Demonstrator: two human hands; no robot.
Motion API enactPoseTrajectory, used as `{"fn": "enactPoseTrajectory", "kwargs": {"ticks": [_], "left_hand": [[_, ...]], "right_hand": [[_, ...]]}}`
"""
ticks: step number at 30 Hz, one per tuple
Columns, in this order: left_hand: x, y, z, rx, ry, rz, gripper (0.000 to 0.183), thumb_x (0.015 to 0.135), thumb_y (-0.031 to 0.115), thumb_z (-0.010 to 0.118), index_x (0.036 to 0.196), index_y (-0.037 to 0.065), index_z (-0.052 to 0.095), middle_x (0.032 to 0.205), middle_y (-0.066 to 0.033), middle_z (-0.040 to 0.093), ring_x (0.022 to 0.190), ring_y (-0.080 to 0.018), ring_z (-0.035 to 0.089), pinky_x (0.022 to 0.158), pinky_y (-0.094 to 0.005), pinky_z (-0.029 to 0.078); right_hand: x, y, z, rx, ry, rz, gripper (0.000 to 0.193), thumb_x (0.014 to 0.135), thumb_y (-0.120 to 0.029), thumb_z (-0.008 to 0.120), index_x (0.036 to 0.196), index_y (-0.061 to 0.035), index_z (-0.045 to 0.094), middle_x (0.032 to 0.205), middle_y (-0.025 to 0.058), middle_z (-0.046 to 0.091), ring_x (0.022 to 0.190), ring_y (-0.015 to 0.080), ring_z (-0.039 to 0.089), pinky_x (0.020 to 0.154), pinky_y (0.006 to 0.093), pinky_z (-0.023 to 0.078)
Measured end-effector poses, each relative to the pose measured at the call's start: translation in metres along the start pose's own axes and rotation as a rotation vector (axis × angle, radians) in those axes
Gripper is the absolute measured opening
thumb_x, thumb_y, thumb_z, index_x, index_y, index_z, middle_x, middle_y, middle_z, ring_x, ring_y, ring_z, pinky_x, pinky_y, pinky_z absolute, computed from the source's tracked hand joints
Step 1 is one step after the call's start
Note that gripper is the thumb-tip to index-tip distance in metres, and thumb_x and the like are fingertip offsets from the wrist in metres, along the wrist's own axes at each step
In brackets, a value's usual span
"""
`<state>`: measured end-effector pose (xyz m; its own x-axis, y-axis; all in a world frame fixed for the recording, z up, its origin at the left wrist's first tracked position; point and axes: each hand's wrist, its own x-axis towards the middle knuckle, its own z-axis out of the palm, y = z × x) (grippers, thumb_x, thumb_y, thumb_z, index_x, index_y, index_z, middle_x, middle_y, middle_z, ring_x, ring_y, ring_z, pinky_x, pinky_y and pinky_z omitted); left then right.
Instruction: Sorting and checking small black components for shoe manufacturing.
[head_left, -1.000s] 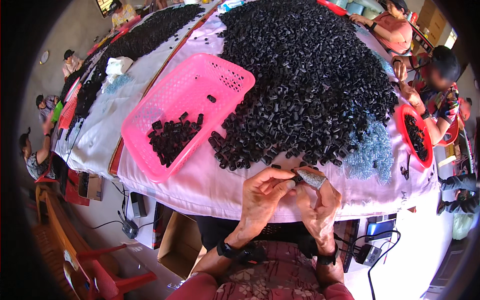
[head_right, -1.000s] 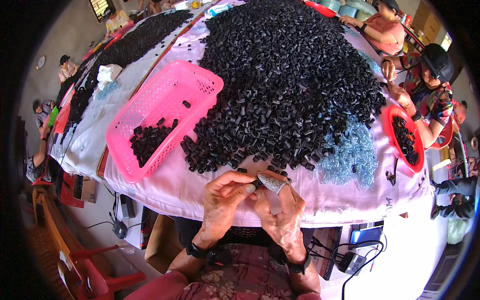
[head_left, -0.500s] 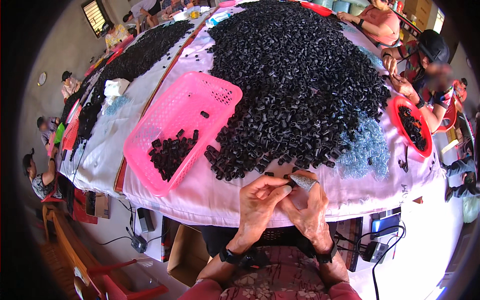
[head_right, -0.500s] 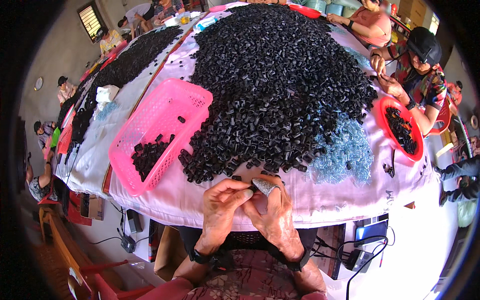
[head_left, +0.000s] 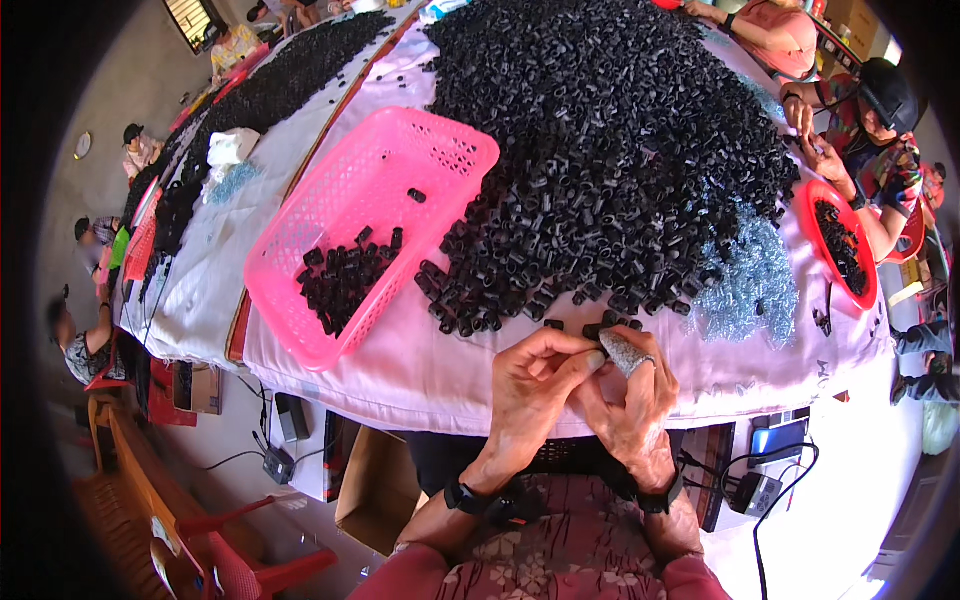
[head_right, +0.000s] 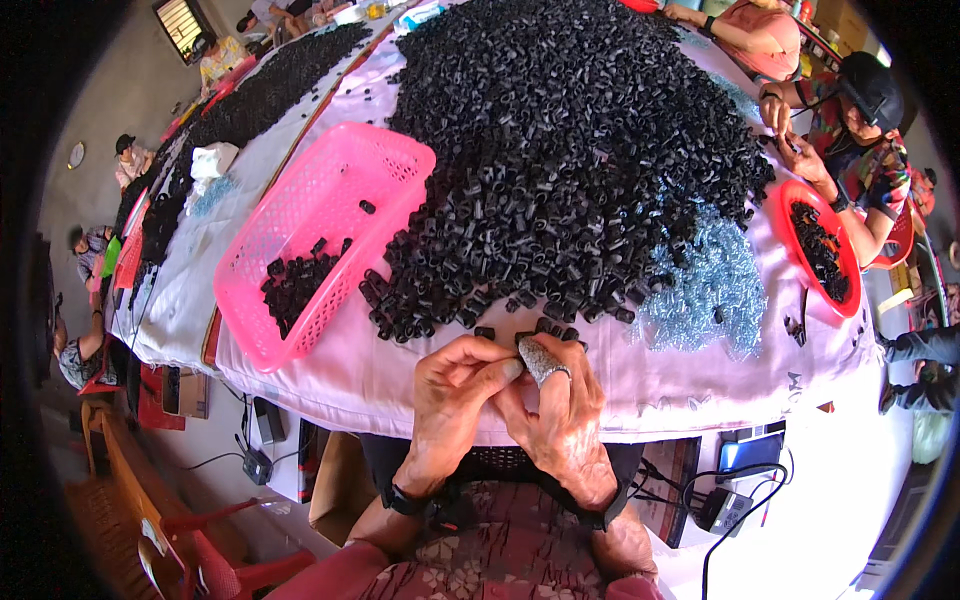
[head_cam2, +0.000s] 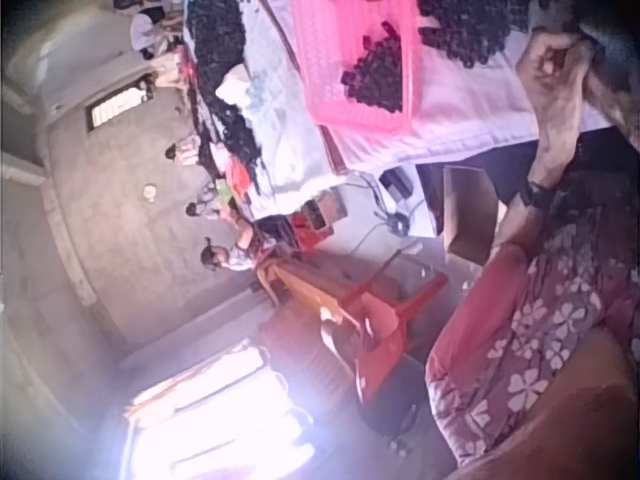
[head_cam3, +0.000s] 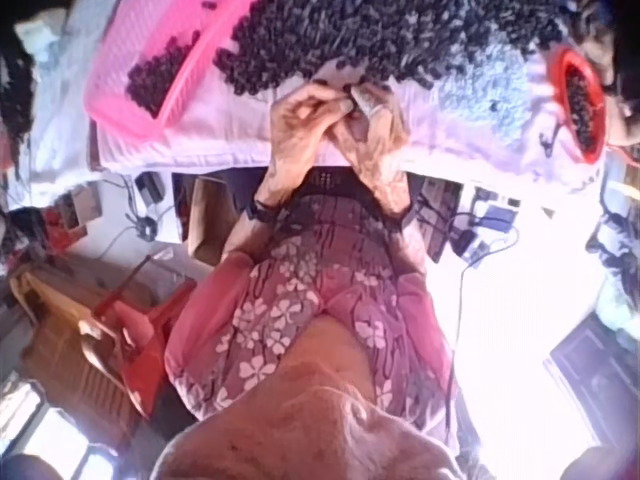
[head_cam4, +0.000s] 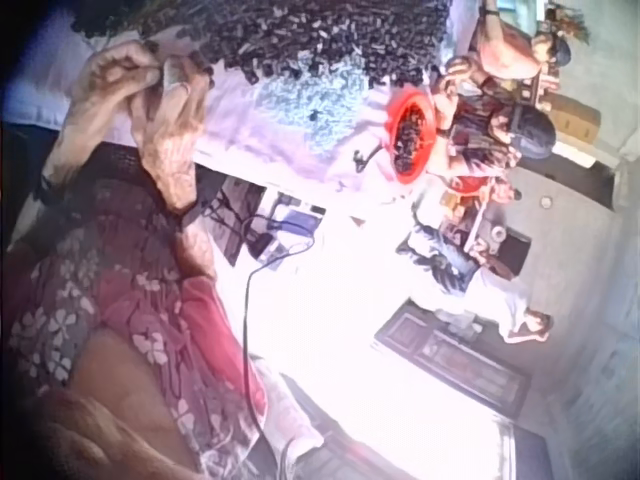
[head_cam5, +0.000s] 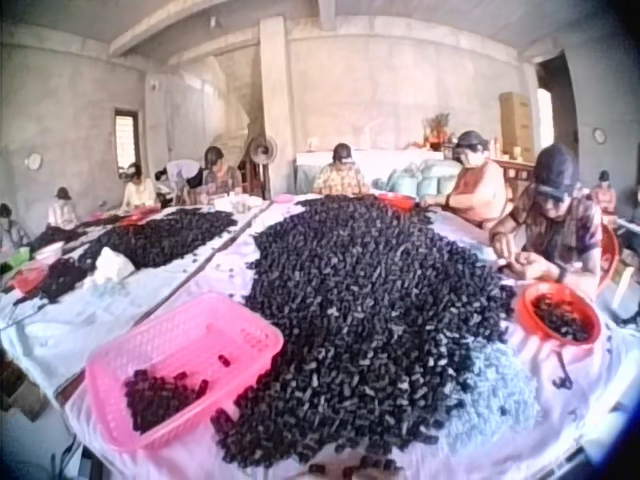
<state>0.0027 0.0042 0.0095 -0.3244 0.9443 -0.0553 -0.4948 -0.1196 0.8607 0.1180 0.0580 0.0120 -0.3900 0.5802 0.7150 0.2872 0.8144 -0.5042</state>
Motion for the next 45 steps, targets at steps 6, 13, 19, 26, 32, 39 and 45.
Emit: {"fn": "enactPoseTrajectory", "kwargs": {"ticks": [6,13,19,26,32,39,45], "left_hand": [[0.004,-0.002,-0.004,0.031,-0.006,0.029,0.010,0.091,-0.001,0.061,0.101,-0.004,0.062,0.094,-0.0090,0.068,0.083,-0.0124,0.065,0.075,-0.0248,0.054],[0.002,0.003,-0.002,0.026,-0.036,-0.021,0.015,0.091,0.001,0.062,0.104,-0.005,0.063,0.095,-0.0090,0.068,0.085,-0.0142,0.066,0.078,-0.0259,0.055],[0.002,0.001,-0.004,0.070,-0.056,-0.033,0.015,0.091,0.002,0.063,0.104,-0.005,0.064,0.092,-0.0086,0.069,0.080,-0.0141,0.066,0.070,-0.0263,0.057],[0.002,0.002,-0.003,0.015,-0.052,-0.038,0.017,0.089,-0.003,0.064,0.106,-0.004,0.065,0.094,-0.0072,0.069,0.085,-0.0105,0.064,0.077,-0.0238,0.054],[0.005,0.003,0.000,0.093,-0.050,0.008,0.017,0.091,0.002,0.062,0.107,-0.004,0.064,0.093,-0.0078,0.068,0.083,-0.0124,0.065,0.075,-0.0261,0.055],[0.002,0.009,-0.003,0.227,-0.078,-0.118,0.020,0.093,0.003,0.058,0.112,-0.003,0.062,0.099,-0.0074,0.067,0.087,-0.0120,0.065,0.077,-0.0257,0.054],[0.003,0.005,-0.003,0.160,-0.053,-0.095,0.017,0.094,0.005,0.058,0.109,-0.003,0.061,0.094,-0.0076,0.068,0.084,-0.0121,0.065,0.073,-0.0251,0.055]], "right_hand": [[0.001,-0.001,0.006,-0.026,-0.008,0.050,0.032,0.070,0.002,0.075,0.091,0.0069,0.051,0.101,0.0233,0.059,0.076,0.0357,0.062,0.059,0.0408,0.052],[0.002,-0.002,0.002,-0.013,-0.019,0.043,0.035,0.069,0.003,0.076,0.094,0.0070,0.052,0.103,0.0227,0.059,0.077,0.0351,0.062,0.060,0.0401,0.052],[-0.002,-0.002,-0.001,-0.038,-0.044,-0.044,0.040,0.066,0.003,0.077,0.097,0.0074,0.051,0.106,0.0233,0.059,0.080,0.0355,0.062,0.062,0.0402,0.053],[0.000,-0.003,-0.003,-0.039,-0.045,-0.065,0.040,0.066,0.004,0.076,0.096,0.0074,0.051,0.107,0.0243,0.058,0.084,0.0363,0.061,0.063,0.0414,0.053],[0.001,0.002,-0.002,-0.024,-0.033,-0.057,0.040,0.066,0.003,0.077,0.097,0.0067,0.052,0.107,0.0240,0.059,0.084,0.0365,0.062,0.064,0.0420,0.053],[-0.003,0.005,-0.001,-0.005,-0.026,0.015,0.037,0.067,0.003,0.077,0.098,0.0056,0.055,0.105,0.0217,0.061,0.083,0.0356,0.063,0.066,0.0406,0.054],[-0.002,0.005,-0.002,-0.007,-0.051,0.022,0.033,0.069,0.003,0.075,0.096,0.0064,0.056,0.103,0.0214,0.062,0.081,0.0351,0.064,0.065,0.0401,0.054]]}}
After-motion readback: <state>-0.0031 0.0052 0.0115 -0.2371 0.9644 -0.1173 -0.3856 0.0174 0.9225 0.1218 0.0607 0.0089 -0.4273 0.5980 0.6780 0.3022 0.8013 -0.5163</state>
